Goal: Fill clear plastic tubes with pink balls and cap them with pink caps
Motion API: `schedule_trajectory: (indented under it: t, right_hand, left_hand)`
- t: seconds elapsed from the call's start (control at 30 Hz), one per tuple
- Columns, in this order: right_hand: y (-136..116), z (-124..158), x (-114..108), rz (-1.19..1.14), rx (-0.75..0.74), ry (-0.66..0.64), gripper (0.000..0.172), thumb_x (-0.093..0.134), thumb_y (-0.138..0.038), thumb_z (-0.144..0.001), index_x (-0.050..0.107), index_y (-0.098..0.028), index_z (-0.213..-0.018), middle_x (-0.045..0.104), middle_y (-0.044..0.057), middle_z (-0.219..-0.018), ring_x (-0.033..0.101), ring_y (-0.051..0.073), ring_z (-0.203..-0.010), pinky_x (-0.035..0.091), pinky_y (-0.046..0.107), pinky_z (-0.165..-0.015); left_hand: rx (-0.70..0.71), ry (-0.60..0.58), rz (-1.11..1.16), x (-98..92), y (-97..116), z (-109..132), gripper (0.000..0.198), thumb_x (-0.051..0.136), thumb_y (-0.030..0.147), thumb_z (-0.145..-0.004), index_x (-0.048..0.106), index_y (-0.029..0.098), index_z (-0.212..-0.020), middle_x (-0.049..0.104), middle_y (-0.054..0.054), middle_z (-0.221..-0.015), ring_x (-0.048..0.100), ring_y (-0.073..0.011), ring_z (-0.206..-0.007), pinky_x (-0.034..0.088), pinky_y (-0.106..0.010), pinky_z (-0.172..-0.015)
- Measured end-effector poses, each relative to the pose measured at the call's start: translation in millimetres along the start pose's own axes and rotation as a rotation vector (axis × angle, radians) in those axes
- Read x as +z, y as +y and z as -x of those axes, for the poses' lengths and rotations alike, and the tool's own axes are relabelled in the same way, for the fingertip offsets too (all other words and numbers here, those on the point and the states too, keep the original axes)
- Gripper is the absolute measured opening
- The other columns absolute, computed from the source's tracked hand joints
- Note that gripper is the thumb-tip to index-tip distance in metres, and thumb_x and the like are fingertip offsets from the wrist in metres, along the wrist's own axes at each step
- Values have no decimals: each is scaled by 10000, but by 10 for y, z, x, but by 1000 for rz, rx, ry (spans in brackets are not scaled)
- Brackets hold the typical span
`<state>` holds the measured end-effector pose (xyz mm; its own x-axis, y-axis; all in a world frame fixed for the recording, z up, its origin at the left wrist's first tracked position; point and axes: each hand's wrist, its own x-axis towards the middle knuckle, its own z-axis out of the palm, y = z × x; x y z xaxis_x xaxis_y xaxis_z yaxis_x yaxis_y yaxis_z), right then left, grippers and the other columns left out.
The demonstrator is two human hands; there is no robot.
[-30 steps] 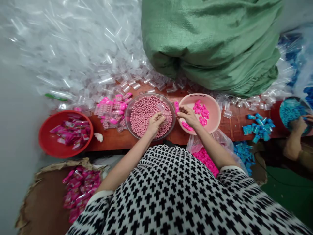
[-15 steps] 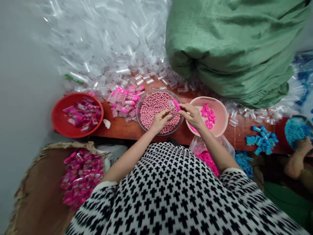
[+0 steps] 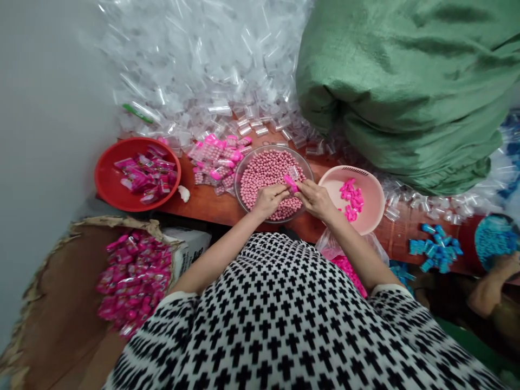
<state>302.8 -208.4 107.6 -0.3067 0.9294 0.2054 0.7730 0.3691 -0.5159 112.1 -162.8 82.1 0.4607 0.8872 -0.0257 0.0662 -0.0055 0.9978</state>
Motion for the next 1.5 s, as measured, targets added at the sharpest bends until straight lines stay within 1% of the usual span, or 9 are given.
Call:
schedule_trajectory:
  t: [0.1,0.17,0.3,0.4,0.53,0.77,1.03,1.4,1.5]
  right_hand:
    - [30,1,-38,-111,30,-94,418,392,-467,-981,588,-222,-1257,642,69,-893,610,179,-820,510,297,-753]
    - [37,-48,-123,-128,25,-137,531,436,-512,-950,459,-237,-1404,636,111,-1140,605,229,-1058,506,376,-901]
    - [27,-204,-306,-35,-157,-270,699,543,-466,-901,287,-236,-1509,383,117,-1518,301,291,-1433,326,514,-1134]
    - [38,-254,-311,21,-238,-323,526,540,-346,-918,442,-226,-1421,499,126,-1431,438,280,-1349,393,493,-1094]
    - [61,-210,-117,71,-81,-126,452,514,-398,-933,527,-178,-1327,611,175,-1242,599,276,-1142,522,441,-954]
    - [-43,-289,331,67,9,-63,774,580,-478,-864,312,-71,-1465,483,259,-1358,458,356,-1300,416,554,-1070]
    - [-12,-617,507,84,76,-24,764,550,-576,-833,412,-90,-1405,560,236,-1282,548,340,-1203,470,504,-1021]
    - [265,-1486,519,-34,21,-194,902,579,-601,-834,239,-116,-1514,400,181,-1505,428,292,-1367,407,425,-1085]
    - [683,-1873,439,65,234,-258,564,483,-471,-935,431,-202,-1427,518,117,-1429,527,265,-1274,436,388,-1030]
  left_hand:
    - [-48,-78,22,-59,15,-34,166,729,327,-740,779,222,-859,762,-40,-928,702,-218,-880,515,-309,-856]
    - [-60,-135,28,-84,1,-51,164,730,327,-730,779,233,-855,766,-28,-881,704,-217,-834,522,-304,-812]
    - [-46,-233,-16,-82,-45,-35,183,688,337,-752,780,226,-866,767,-30,-829,697,-208,-757,522,-295,-731]
    - [-107,-174,49,-53,-90,8,219,680,361,-748,773,201,-865,760,-45,-839,685,-206,-764,522,-312,-744]
    - [-244,-6,337,-31,-151,32,344,723,417,-697,732,174,-939,733,-48,-889,655,-184,-782,518,-312,-747]
    - [-358,210,500,-23,-125,-68,356,778,402,-642,647,172,-880,630,22,-712,554,-113,-653,456,-233,-652]
    - [-391,277,509,-141,-74,-240,304,766,349,-648,609,172,-839,625,19,-750,559,-113,-693,447,-234,-690]
    - [-350,394,333,-871,-333,-670,333,735,393,-661,612,185,-889,616,18,-694,564,-130,-624,452,-254,-651]
    - [-259,464,-2,-1214,-396,-854,227,670,353,-744,657,194,-905,665,-23,-777,617,-179,-747,467,-290,-744]
